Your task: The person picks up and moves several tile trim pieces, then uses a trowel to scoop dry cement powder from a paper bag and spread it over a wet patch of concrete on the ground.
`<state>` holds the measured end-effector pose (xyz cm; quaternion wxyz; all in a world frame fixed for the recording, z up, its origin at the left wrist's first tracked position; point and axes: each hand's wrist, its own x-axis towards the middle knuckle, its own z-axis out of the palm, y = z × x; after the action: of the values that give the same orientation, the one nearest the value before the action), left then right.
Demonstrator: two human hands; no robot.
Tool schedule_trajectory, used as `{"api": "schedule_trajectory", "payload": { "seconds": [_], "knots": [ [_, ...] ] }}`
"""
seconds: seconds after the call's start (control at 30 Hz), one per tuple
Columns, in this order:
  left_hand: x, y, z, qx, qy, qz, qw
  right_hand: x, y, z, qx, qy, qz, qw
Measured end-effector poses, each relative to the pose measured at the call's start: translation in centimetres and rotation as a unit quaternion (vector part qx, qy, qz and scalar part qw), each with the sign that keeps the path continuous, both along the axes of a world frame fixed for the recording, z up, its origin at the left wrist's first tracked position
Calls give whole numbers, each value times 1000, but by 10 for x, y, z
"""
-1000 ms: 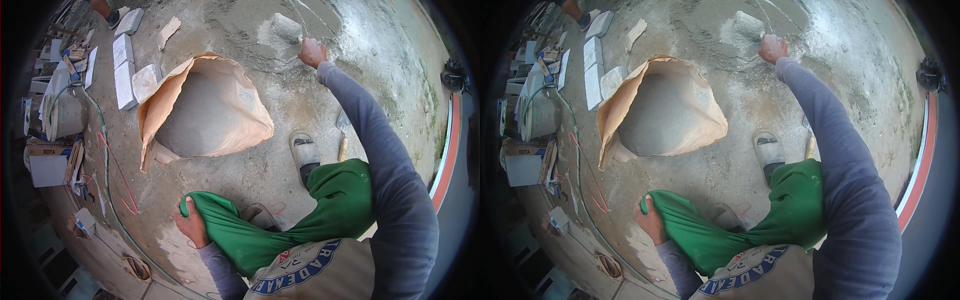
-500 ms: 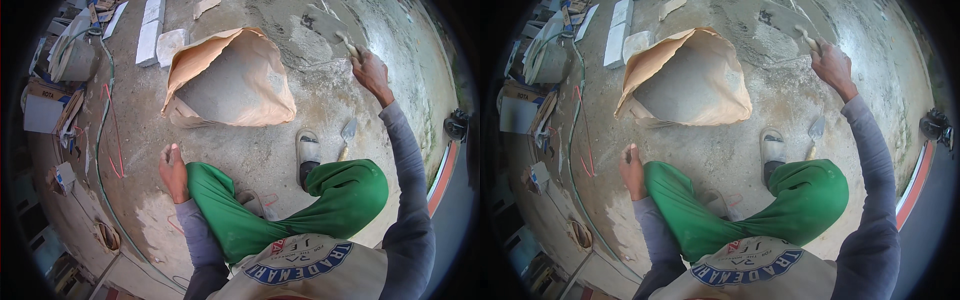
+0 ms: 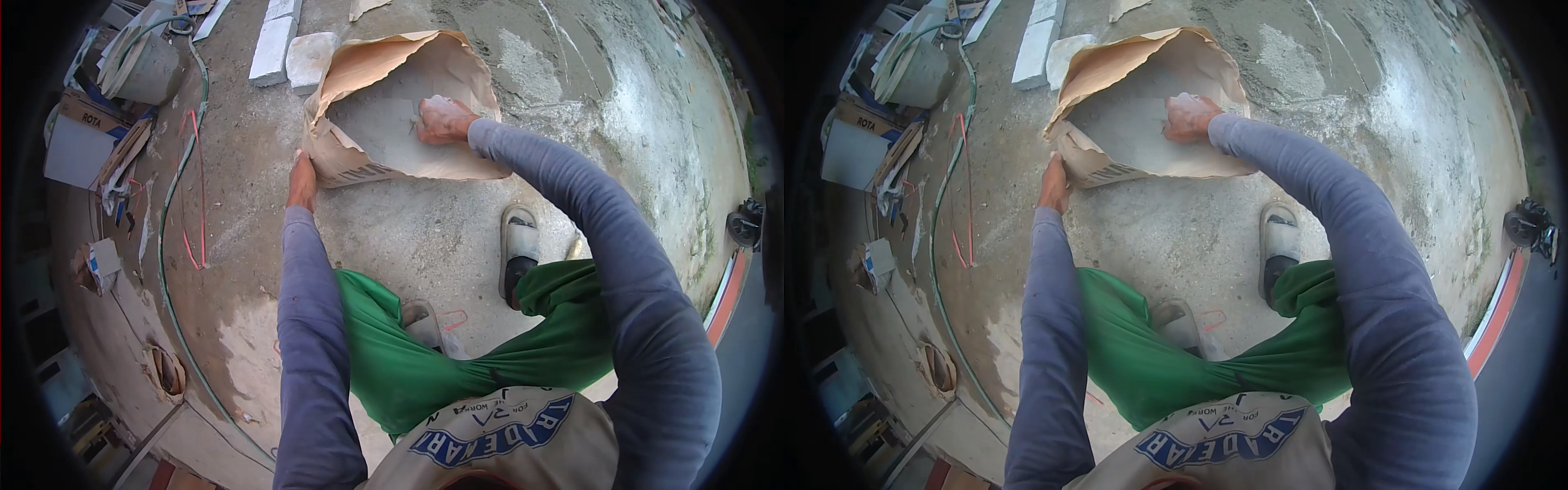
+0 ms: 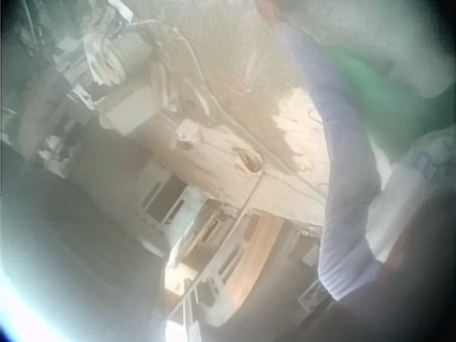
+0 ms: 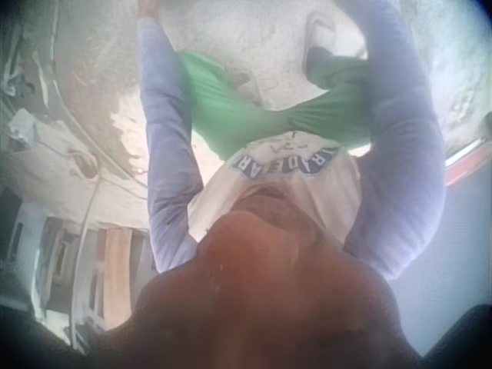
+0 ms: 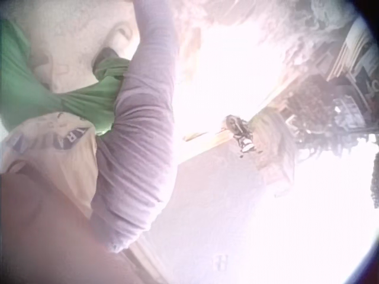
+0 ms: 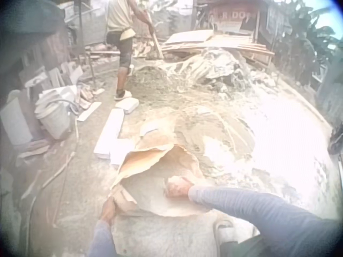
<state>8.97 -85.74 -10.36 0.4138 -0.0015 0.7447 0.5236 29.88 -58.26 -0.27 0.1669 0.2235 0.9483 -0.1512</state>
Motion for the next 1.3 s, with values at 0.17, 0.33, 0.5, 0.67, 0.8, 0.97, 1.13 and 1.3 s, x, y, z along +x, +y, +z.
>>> {"api": "schedule_trajectory", "payload": {
  "seconds": [0.17, 0.33, 0.5, 0.67, 0.8, 0.97, 1.13, 1.3],
  "knots": [
    [-15, -15, 6, 28, -63, 19, 997, 3, -8, -15, -78, -10, -31, 996],
    [-23, -17, -10, 43, -48, 38, 997, -17, -39, -39, -134, 16, -42, 990],
    [-24, -16, -4, 49, -65, 27, 996, -15, -44, -18, -200, 10, -38, 979],
    [-16, -10, -7, 94, -61, 48, 993, -19, -53, -23, -222, 47, 4, 974],
    [-24, -13, -13, 94, -76, 54, 991, -16, -43, -9, -241, 24, -16, 970],
    [-33, -24, -16, 86, -79, 45, 992, -4, -28, 4, -245, 17, -4, 969],
    [-10, -1, 15, 32, -47, 32, 998, 31, -2, 32, -222, -9, -40, 974],
    [-20, 1, 15, 11, -23, 33, 999, 62, 22, 53, -192, 7, -70, 979]
  ]
}}
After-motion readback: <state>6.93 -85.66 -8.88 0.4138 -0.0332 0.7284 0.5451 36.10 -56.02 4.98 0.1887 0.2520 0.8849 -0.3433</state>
